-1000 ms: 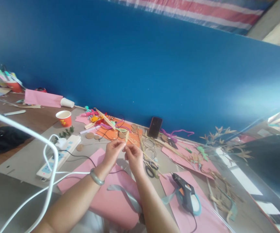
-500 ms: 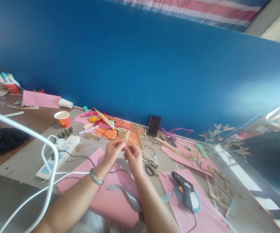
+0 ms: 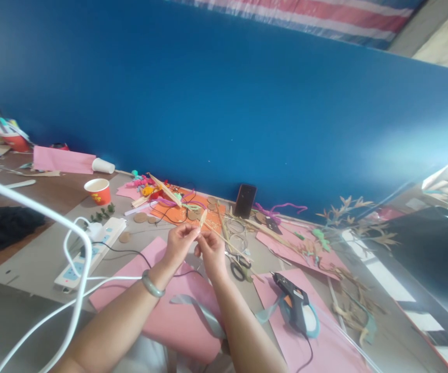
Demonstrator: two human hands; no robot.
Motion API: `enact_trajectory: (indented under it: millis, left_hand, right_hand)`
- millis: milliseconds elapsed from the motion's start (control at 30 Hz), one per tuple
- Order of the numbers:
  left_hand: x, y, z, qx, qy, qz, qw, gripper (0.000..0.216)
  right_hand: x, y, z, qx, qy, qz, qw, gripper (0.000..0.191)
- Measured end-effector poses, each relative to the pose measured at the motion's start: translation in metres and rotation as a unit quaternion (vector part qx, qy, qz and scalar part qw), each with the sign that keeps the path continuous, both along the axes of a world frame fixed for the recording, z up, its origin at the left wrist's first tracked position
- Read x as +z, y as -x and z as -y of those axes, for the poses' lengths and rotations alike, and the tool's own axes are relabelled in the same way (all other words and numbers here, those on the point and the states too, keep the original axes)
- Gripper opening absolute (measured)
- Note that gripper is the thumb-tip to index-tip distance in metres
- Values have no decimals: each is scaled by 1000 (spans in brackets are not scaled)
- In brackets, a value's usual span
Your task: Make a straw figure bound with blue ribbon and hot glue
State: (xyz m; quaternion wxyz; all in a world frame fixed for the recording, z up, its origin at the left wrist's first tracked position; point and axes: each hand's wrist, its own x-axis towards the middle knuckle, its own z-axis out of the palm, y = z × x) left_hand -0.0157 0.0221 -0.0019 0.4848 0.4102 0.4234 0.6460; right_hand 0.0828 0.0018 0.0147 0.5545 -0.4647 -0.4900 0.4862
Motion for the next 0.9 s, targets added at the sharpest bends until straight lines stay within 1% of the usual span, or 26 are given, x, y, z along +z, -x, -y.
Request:
enact_trajectory:
  millis: [133, 267, 333, 467, 600, 700, 900]
  left_hand:
    - [-1, 2, -1, 15, -22, -38, 999, 16]
    - [-1, 3, -2, 21, -25, -36, 999, 16]
    - [-1, 2, -1, 10, -23, -36, 999, 16]
    - [-3, -1, 1, -11, -19, -62, 998, 15]
    - [-5, -3, 3, -15, -22, -100, 995, 12]
    - [-5, -4, 3, -10, -21, -114, 993, 10]
    - [-3, -4, 6, 1, -29, -164, 986, 9]
  right_hand:
    - [0, -1, 0, -12, -7, 37, 999, 23]
    - [0, -9, -3, -71, -45, 96, 992, 17]
    - [0, -14, -5, -78, -42, 84, 992, 16]
    - [1, -22, -9, -45, -13, 19, 999, 21]
    - [4, -23, -11, -20, 11, -26, 999, 19]
    - [4, -24, -11, -8, 14, -34, 999, 24]
    - [1, -28, -15, -19, 18, -29, 999, 32]
